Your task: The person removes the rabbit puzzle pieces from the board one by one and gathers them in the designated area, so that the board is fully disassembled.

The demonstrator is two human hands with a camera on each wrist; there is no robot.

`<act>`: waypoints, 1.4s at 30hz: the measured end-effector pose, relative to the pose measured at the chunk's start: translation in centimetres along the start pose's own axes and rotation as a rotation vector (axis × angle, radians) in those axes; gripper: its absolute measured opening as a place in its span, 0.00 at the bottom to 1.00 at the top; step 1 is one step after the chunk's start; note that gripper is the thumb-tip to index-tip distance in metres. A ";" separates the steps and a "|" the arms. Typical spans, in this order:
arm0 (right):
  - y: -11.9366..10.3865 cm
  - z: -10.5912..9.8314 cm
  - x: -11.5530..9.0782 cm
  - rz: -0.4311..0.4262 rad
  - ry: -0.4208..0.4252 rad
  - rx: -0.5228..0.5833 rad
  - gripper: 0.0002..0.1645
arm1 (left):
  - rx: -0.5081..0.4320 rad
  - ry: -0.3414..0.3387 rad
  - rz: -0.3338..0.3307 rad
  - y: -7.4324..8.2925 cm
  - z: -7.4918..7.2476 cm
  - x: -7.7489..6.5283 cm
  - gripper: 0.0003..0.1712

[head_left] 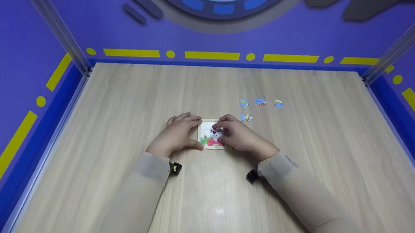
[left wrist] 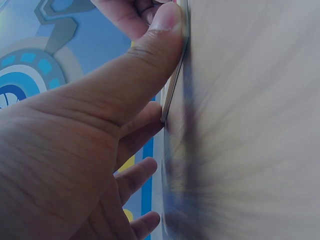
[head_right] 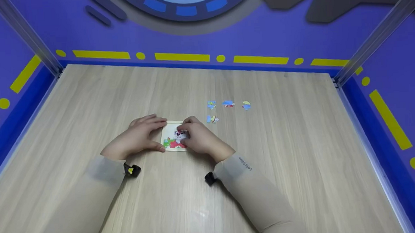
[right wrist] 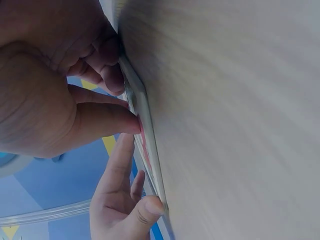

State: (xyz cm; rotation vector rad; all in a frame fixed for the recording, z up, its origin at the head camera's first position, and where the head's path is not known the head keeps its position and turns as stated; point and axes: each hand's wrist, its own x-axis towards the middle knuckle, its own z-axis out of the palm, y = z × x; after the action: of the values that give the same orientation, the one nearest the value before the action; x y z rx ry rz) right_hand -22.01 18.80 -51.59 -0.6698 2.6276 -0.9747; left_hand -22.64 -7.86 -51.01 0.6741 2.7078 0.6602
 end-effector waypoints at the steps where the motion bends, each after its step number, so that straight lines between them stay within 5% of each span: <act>1: 0.0 0.0 0.0 0.003 0.001 0.003 0.26 | 0.004 -0.001 0.000 0.0 0.0 0.0 0.59; 16: -0.3 0.4 0.3 0.015 0.029 0.082 0.28 | -0.017 -0.004 -0.001 -0.1 -0.2 -0.2 0.59; 42: -0.1 0.4 0.3 0.028 0.063 0.037 0.24 | -0.018 -0.003 -0.001 -0.1 -0.1 -0.2 0.59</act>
State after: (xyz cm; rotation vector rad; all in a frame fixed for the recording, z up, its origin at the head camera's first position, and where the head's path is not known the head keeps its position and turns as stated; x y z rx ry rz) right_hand -22.07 18.35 -51.84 -0.6017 2.6587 -1.0495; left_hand -22.54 -8.02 -50.93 0.6683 2.6966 0.6817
